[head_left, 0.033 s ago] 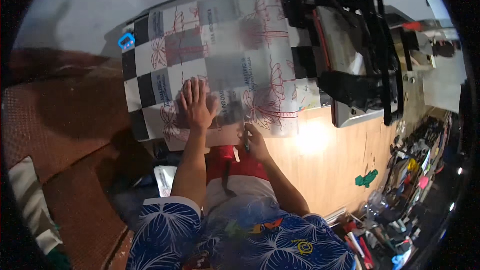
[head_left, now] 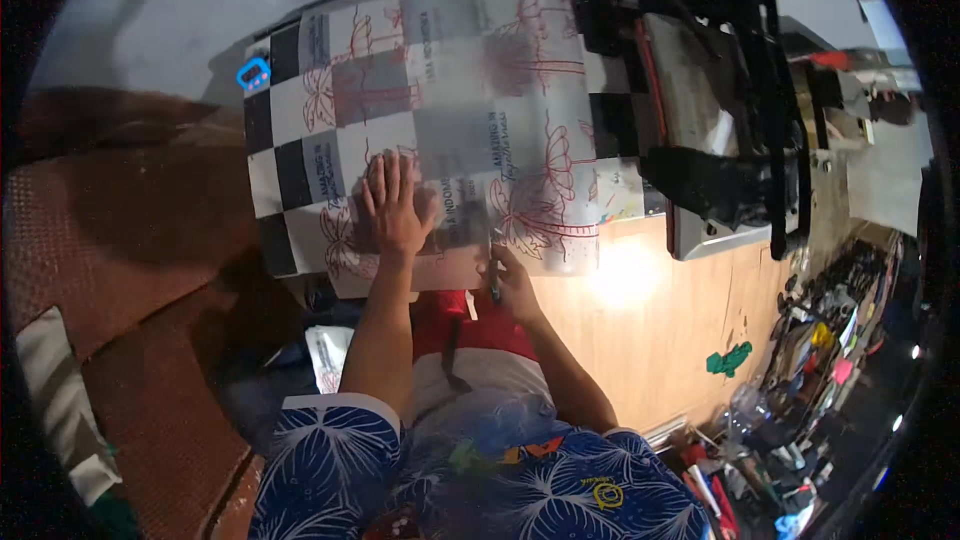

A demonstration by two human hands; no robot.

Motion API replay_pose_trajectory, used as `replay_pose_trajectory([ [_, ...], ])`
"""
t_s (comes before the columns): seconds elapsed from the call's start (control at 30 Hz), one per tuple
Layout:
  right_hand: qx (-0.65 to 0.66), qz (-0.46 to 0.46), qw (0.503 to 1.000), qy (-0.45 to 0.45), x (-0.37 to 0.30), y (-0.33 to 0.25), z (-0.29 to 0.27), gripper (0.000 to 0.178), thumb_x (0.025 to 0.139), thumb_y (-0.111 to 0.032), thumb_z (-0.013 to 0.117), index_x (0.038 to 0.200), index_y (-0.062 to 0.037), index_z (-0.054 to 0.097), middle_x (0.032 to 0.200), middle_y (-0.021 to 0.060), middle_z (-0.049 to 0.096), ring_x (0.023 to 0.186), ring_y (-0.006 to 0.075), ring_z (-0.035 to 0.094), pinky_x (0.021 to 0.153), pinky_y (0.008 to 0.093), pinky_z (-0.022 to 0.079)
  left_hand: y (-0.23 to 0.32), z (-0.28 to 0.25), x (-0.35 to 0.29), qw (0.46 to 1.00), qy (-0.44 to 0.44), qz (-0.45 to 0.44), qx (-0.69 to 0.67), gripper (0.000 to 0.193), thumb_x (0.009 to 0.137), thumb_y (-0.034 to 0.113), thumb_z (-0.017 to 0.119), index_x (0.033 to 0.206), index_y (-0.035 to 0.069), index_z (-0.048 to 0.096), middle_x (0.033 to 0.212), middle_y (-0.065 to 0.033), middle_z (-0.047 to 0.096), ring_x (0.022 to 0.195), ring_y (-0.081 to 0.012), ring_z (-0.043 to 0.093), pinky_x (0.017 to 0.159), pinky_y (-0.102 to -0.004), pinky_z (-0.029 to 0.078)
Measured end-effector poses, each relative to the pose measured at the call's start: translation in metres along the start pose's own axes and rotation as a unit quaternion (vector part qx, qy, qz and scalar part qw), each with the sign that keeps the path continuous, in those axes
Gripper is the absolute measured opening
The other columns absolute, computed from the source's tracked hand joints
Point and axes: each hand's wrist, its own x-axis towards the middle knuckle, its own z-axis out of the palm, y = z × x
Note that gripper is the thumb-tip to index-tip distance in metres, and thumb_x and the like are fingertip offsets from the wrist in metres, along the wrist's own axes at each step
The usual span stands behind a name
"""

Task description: Use a utility knife to manually cut printed vinyl sheets on a checkered workbench.

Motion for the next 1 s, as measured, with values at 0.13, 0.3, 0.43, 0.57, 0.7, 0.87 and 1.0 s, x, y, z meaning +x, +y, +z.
replay_pose_trajectory([
  [0.13, 0.005, 0.017, 0.999, 0.039, 0.008, -0.007, 0.005, 0.04, 0.087, -0.015, 0.068, 0.12, -0.0024, 0.049, 0.082, -0.0002, 0.055, 0.071, 0.0085, 0.053, 0.058, 0.024, 0.043, 0.001, -0.004, 0.007, 0.999, -0.037, -0.019, 0.002, 0.071, 0.089, 0.046, 0.056, 0.148, 0.019, 0.028, 0.156, -0.0049, 0.017, 0.144, -0.0282, 0.014, 0.115, -0.053, 0.009],
  [0.3, -0.037, 0.049, 0.998, 0.014, 0.016, -0.009, 0.0, 0.034, 0.086, -0.01, 0.064, 0.118, -0.005, 0.051, 0.088, 0.0008, 0.056, 0.069, 0.0083, 0.057, 0.06, 0.0222, 0.048, 0.001, -0.004, 0.011, 0.998, -0.052, -0.029, -0.008, 0.073, 0.087, 0.046, 0.058, 0.148, 0.019, 0.028, 0.156, -0.0049, 0.017, 0.144, -0.0283, 0.014, 0.115, -0.0533, 0.009],
  [0.43, -0.03, 0.059, 0.998, 0.018, 0.017, -0.006, 0.001, 0.032, 0.086, -0.013, 0.066, 0.114, -0.0057, 0.05, 0.08, -0.0007, 0.056, 0.06, 0.0078, 0.054, 0.054, 0.0219, 0.043, -0.001, -0.005, 0.012, 0.998, -0.044, -0.033, -0.036, 0.075, 0.086, 0.044, 0.06, 0.148, 0.019, 0.028, 0.156, -0.0056, 0.018, 0.144, -0.0288, 0.014, 0.115, -0.0536, 0.008],
  [0.57, -0.022, 0.04, 0.999, 0.016, 0.017, -0.01, 0.005, 0.032, 0.087, -0.016, 0.067, 0.112, -0.0059, 0.049, 0.075, -0.0017, 0.055, 0.057, 0.0076, 0.052, 0.05, 0.0222, 0.041, -0.001, -0.005, 0.012, 0.997, -0.046, -0.035, -0.045, 0.074, 0.086, 0.043, 0.06, 0.148, 0.018, 0.029, 0.156, -0.0065, 0.019, 0.144, -0.0292, 0.014, 0.114, -0.0538, 0.009],
  [0.7, -0.059, 0.001, 0.998, 0.024, 0.016, -0.022, 0.01, 0.033, 0.087, -0.019, 0.067, 0.111, -0.0056, 0.048, 0.071, -0.0019, 0.054, 0.056, 0.0087, 0.053, 0.049, 0.0231, 0.042, -0.002, -0.004, 0.012, 0.998, -0.041, -0.031, -0.045, 0.073, 0.086, 0.043, 0.06, 0.148, 0.018, 0.029, 0.156, -0.0067, 0.019, 0.144, -0.0293, 0.014, 0.114, -0.0537, 0.009],
  [0.87, -0.031, 0.03, 0.998, 0.045, 0.018, -0.027, 0.012, 0.034, 0.088, -0.02, 0.067, 0.111, -0.005, 0.048, 0.07, -0.0006, 0.054, 0.058, 0.0105, 0.057, 0.049, 0.024, 0.044, -0.002, -0.002, 0.011, 0.998, -0.044, -0.032, -0.026, 0.074, 0.086, 0.049, 0.058, 0.147, 0.018, 0.03, 0.156, -0.0052, 0.019, 0.144, -0.0286, 0.014, 0.114, -0.0537, 0.011],
  [1.0, -0.013, 0.014, 0.999, 0.041, 0.025, -0.014, 0.007, 0.036, 0.086, -0.018, 0.068, 0.112, -0.0043, 0.047, 0.074, 0.0018, 0.056, 0.056, 0.0118, 0.057, 0.048, 0.0249, 0.045, -0.001, -0.002, 0.011, 0.999, -0.041, -0.03, -0.018, 0.074, 0.087, 0.051, 0.057, 0.147, 0.018, 0.03, 0.155, -0.0047, 0.02, 0.144, -0.0285, 0.015, 0.114, -0.0534, 0.011],
])
